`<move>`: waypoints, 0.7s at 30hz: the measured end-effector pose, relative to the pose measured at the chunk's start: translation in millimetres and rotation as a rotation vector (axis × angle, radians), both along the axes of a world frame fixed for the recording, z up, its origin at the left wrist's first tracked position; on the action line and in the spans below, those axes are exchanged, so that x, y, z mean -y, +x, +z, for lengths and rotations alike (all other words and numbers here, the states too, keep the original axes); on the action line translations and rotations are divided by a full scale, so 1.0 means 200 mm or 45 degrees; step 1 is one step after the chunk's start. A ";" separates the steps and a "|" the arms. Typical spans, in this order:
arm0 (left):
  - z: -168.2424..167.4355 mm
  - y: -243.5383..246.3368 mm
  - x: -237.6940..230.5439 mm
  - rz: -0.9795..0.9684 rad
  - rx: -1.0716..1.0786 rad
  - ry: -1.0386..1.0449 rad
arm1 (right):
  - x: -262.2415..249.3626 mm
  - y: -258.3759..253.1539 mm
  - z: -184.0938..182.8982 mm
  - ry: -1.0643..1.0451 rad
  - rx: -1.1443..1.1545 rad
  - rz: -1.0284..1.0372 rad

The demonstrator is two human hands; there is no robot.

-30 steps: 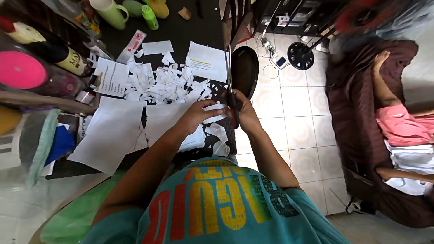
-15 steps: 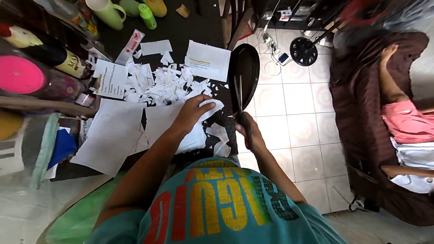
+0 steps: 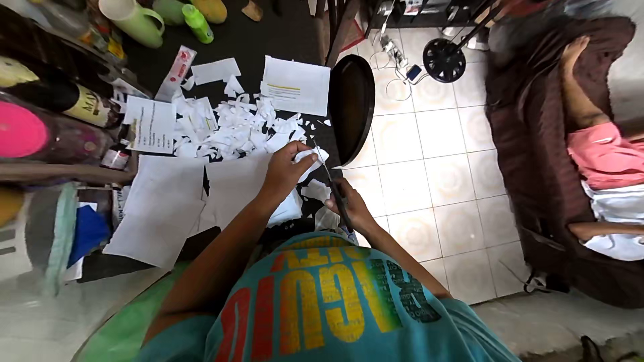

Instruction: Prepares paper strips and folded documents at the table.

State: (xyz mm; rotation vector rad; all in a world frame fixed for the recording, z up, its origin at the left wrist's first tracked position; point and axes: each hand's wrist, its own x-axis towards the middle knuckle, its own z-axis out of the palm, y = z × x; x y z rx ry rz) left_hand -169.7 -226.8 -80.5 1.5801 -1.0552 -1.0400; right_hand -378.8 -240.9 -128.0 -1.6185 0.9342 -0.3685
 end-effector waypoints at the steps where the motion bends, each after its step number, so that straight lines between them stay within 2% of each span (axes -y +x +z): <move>1: 0.00 0.00 0.00 -0.006 -0.003 0.008 | 0.00 0.00 0.00 -0.003 -0.019 -0.008; 13: -0.04 0.00 -0.01 -0.039 -0.166 0.095 | -0.04 0.01 0.00 -0.006 0.013 -0.191; 21: -0.03 0.03 0.00 -0.094 -0.155 0.140 | -0.03 0.00 0.00 -0.013 0.041 -0.231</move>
